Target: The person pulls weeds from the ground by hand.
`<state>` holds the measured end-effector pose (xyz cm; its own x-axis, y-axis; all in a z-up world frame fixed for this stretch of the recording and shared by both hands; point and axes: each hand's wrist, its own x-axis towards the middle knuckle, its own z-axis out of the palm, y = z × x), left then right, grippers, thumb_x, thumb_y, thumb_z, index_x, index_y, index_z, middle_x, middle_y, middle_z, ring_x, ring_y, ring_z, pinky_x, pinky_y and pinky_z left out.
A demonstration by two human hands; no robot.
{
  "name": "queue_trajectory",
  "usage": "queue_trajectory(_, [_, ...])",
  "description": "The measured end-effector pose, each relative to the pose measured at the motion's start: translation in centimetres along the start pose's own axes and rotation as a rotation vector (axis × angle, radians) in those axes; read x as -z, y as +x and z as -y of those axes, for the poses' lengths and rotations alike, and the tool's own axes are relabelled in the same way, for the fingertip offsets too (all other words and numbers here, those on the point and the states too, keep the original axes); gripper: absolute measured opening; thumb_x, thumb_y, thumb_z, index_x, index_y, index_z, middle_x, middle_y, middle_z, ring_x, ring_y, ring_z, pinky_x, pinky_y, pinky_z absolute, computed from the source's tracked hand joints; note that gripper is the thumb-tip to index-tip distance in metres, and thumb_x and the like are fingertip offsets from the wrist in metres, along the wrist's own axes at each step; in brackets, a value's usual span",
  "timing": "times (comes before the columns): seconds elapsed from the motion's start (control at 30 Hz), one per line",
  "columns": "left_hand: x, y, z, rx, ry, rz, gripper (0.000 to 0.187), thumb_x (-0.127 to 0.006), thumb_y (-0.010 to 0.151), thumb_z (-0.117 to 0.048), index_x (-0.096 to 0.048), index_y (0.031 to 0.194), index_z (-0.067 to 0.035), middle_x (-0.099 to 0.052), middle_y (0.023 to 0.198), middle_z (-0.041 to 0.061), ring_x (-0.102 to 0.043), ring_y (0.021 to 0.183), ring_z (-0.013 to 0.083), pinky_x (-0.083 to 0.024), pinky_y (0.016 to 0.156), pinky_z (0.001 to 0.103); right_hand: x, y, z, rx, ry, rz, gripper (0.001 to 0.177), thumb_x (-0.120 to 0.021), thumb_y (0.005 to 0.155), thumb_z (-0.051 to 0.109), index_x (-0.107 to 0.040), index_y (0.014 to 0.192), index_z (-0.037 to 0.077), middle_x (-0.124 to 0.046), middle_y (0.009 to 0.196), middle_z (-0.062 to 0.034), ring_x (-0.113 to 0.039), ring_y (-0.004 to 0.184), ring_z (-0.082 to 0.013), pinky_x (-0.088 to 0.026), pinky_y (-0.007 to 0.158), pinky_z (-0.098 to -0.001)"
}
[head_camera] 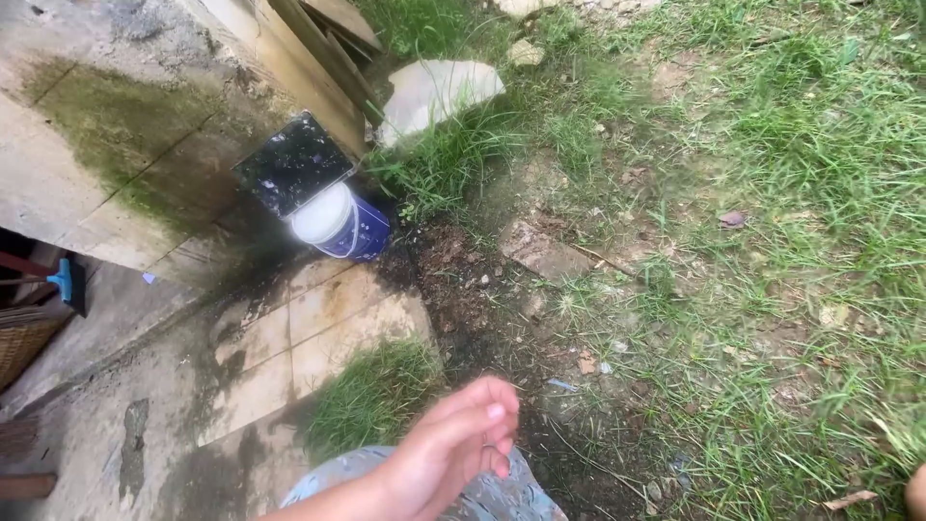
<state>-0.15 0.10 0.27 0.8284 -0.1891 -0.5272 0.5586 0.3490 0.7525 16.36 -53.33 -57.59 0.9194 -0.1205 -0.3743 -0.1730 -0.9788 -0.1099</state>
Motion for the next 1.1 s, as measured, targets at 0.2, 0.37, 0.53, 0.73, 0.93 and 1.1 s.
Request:
queue_trajectory(0.2, [2.4, 0.0, 0.9, 0.02, -0.028, -0.016, 0.024, -0.062, 0.093, -0.027, -0.058, 0.11, -0.01, -0.054, 0.089, 0.002, -0.057, 0.086, 0.0157, -0.049, 0.075, 0.035, 5.0, -4.8, -3.2, -0.147, 0.184, -0.068, 0.03, -0.052, 0.098, 0.018, -0.066, 0.122, 0.008, -0.072, 0.115, -0.0287, -0.069, 0.109, -0.0481, -0.053, 0.096, -0.0575])
queue_trajectory(0.37, [8.2, 1.1, 2.9, 0.03, -0.135, 0.134, 0.026, -0.06, 0.097, -0.023, -0.056, 0.114, -0.005, -0.049, 0.087, 0.007, -0.057, 0.084, 0.0208, -0.049, 0.073, 0.04, 14.7, -11.3, -5.8, -0.32, 0.756, -0.547, 0.031, -0.046, 0.101, 0.017, -0.068, 0.119, 0.004, -0.07, 0.109, -0.0274, -0.068, 0.101, -0.0463, -0.052, 0.091, -0.0565])
queue_trajectory(0.53, [11.9, 2.6, 4.7, 0.077, -0.224, 0.143, 0.026, -0.058, 0.094, -0.02, -0.053, 0.116, -0.006, -0.049, 0.084, 0.009, -0.059, 0.08, 0.0294, -0.052, 0.071, 0.046, 20.2, -14.2, -4.2, -0.572, 0.294, 0.022, 0.051, -0.052, 0.105, 0.051, -0.071, 0.118, 0.006, -0.075, 0.114, -0.0238, -0.072, 0.105, -0.0391, -0.056, 0.087, -0.0526])
queue_trajectory(0.73, [14.7, 3.6, 7.1, 0.014, -0.238, 0.246, 0.025, -0.057, 0.098, -0.015, -0.051, 0.119, -0.004, -0.049, 0.086, 0.011, -0.058, 0.083, 0.0281, -0.052, 0.074, 0.044, 11.8, -13.4, -1.5, -0.595, 0.157, 0.347, 0.036, -0.055, 0.098, 0.019, -0.076, 0.125, 0.007, -0.071, 0.135, -0.0161, -0.071, 0.119, -0.0335, -0.057, 0.097, -0.0476])
queue_trajectory(0.93, [13.3, 3.3, 6.4, 0.003, -0.248, 0.194, 0.027, -0.057, 0.096, -0.015, -0.051, 0.118, -0.002, -0.049, 0.087, 0.011, -0.055, 0.083, 0.026, -0.053, 0.074, 0.044, 7.6, -11.8, -5.5, -0.635, 0.336, 0.326, 0.039, -0.057, 0.094, 0.017, -0.073, 0.127, 0.002, -0.071, 0.133, -0.0242, -0.071, 0.119, -0.0384, -0.054, 0.102, -0.0497])
queue_trajectory(1.1, [13.4, 3.4, 6.3, 0.029, -0.261, 0.173, 0.027, -0.058, 0.095, -0.016, -0.051, 0.117, -0.002, -0.049, 0.087, 0.011, -0.055, 0.083, 0.0264, -0.053, 0.074, 0.044, 10.9, -13.7, -2.8, -0.743, 0.457, 0.26, 0.051, -0.059, 0.099, 0.039, -0.065, 0.132, 0.001, -0.066, 0.134, -0.025, -0.067, 0.12, -0.0396, -0.051, 0.103, -0.0516])
